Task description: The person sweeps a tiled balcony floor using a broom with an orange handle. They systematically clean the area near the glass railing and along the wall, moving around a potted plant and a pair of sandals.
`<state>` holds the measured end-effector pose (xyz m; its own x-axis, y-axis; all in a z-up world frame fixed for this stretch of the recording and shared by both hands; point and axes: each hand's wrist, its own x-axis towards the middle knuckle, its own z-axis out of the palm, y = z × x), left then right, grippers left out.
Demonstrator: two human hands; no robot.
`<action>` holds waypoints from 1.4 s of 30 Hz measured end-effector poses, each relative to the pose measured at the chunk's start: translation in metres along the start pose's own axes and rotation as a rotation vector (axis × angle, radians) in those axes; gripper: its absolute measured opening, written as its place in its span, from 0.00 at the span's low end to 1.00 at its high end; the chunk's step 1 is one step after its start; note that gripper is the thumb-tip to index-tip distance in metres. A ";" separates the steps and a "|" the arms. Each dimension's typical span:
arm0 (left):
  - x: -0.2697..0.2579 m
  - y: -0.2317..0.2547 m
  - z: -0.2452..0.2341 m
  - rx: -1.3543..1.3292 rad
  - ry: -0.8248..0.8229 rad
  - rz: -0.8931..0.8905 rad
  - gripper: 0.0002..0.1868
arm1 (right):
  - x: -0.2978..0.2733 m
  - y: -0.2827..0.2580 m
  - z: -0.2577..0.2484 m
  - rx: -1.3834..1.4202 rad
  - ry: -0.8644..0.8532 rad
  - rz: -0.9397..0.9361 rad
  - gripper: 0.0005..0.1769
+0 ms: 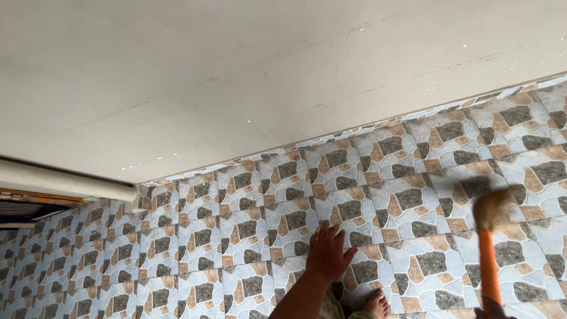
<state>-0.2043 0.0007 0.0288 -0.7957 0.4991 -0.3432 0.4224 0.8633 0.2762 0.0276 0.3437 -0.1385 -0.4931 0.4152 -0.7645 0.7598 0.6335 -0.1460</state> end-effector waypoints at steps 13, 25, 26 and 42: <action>0.059 -0.017 -0.028 0.029 -0.066 0.040 0.35 | 0.006 -0.135 -0.021 -0.203 0.103 -0.425 0.21; 0.118 -0.083 -0.089 0.030 -0.125 0.084 0.36 | 0.027 -0.087 -0.055 -0.109 -0.007 -0.016 0.31; 0.121 -0.092 -0.096 0.049 -0.122 0.090 0.36 | 0.030 -0.082 -0.054 -0.092 -0.007 0.004 0.32; 0.173 -0.095 -0.117 0.139 -0.230 0.114 0.34 | 0.026 -0.226 -0.047 -0.189 0.058 -0.372 0.26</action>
<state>-0.4331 -0.0040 0.0478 -0.6268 0.5840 -0.5158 0.5720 0.7944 0.2043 -0.1769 0.2415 -0.0959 -0.7463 0.1682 -0.6440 0.4370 0.8536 -0.2836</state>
